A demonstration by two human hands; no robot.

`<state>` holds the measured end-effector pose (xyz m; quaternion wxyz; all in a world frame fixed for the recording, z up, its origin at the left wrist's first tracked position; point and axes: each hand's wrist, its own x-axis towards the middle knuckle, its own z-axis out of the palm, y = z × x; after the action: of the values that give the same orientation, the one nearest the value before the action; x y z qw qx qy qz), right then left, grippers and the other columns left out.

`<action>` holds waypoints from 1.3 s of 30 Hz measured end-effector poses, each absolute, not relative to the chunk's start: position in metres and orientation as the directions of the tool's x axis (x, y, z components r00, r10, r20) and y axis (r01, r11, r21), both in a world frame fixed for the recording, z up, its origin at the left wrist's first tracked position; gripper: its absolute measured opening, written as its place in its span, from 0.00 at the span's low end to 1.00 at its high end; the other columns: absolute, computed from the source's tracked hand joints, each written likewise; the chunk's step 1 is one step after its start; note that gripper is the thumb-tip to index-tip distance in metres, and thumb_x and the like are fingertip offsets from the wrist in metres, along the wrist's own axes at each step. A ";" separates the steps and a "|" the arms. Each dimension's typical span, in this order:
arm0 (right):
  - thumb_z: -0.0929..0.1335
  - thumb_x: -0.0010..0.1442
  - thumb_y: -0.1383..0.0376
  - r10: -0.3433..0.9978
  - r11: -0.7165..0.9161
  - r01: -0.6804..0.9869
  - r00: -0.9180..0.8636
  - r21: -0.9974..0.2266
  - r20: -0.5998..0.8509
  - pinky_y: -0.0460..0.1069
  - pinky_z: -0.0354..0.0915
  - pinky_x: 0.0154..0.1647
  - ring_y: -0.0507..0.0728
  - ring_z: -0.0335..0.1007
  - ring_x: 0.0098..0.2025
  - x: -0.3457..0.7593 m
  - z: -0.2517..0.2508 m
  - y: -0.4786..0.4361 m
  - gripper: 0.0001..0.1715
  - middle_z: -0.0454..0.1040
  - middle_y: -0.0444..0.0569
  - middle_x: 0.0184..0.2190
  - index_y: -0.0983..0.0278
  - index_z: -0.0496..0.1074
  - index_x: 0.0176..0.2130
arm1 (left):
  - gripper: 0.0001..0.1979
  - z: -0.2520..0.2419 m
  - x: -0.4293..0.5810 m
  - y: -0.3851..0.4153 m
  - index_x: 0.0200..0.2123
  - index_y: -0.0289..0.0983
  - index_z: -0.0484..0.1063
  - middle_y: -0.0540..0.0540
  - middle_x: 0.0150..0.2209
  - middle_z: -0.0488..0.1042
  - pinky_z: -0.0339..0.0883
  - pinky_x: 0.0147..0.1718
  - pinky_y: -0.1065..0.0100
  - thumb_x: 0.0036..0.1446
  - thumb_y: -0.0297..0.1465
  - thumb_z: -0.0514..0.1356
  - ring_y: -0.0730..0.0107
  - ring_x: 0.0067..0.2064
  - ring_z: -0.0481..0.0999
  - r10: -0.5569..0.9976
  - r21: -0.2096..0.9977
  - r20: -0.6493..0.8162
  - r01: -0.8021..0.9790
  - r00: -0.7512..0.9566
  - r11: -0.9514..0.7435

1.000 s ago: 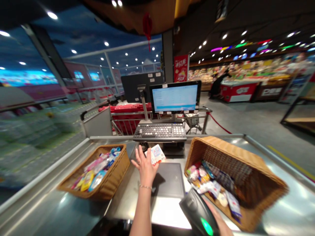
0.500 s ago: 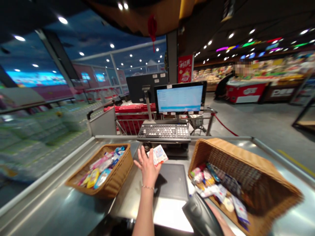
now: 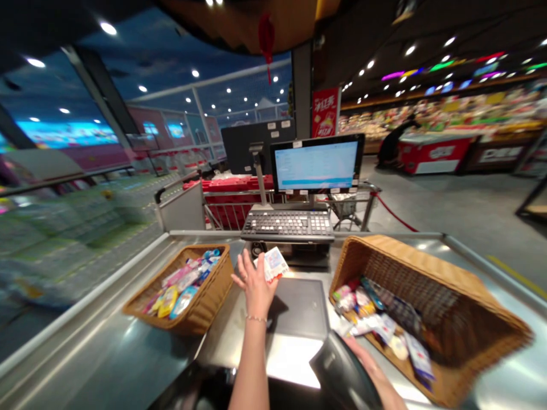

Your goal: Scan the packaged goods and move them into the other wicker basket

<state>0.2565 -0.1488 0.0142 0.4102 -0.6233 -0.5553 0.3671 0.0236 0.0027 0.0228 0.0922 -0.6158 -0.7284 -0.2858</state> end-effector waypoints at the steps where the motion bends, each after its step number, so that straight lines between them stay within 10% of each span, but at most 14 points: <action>1: 0.63 0.59 0.52 0.994 -0.040 0.377 0.106 -0.925 0.000 0.51 0.70 0.53 0.63 0.70 0.57 0.253 0.014 -0.149 0.24 0.77 0.50 0.53 0.59 0.75 0.49 | 0.36 0.024 0.023 0.002 0.60 0.41 0.59 0.34 0.69 0.39 0.40 0.57 0.28 0.48 0.37 0.65 0.41 0.69 0.34 0.847 0.305 0.481 0.949 -0.225 0.078; 12: 0.72 0.49 0.52 0.999 0.034 0.356 0.002 -0.934 0.037 0.56 0.59 0.63 0.67 0.59 0.64 0.235 0.018 -0.149 0.33 0.68 0.54 0.60 0.59 0.73 0.53 | 0.36 0.028 0.016 -0.002 0.60 0.41 0.60 0.33 0.69 0.40 0.40 0.58 0.29 0.48 0.39 0.65 0.39 0.69 0.36 0.836 0.317 0.485 0.943 -0.258 0.107; 28: 0.58 0.57 0.38 0.993 -0.113 0.246 0.011 -0.963 -0.114 0.56 0.64 0.59 0.65 0.59 0.64 0.215 -0.028 -0.125 0.39 0.63 0.55 0.64 0.60 0.73 0.52 | 0.35 0.026 -0.008 -0.008 0.60 0.41 0.60 0.33 0.69 0.39 0.40 0.57 0.27 0.48 0.38 0.65 0.39 0.69 0.36 0.813 0.320 0.493 0.933 -0.311 0.163; 39: 0.63 0.61 0.52 0.996 0.029 0.367 -0.091 -0.930 -0.005 0.55 0.66 0.58 0.63 0.68 0.59 0.215 -0.006 -0.116 0.22 0.73 0.50 0.57 0.58 0.76 0.48 | 0.37 0.024 -0.022 -0.013 0.60 0.40 0.60 0.33 0.69 0.41 0.39 0.57 0.28 0.46 0.36 0.67 0.39 0.69 0.36 0.792 0.307 0.494 0.924 -0.359 0.227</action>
<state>0.2146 -0.1157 -0.0059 0.3776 -0.5586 -0.6099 0.4164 -0.0216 -0.0129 0.0239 0.1173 -0.5540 -0.7745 -0.2819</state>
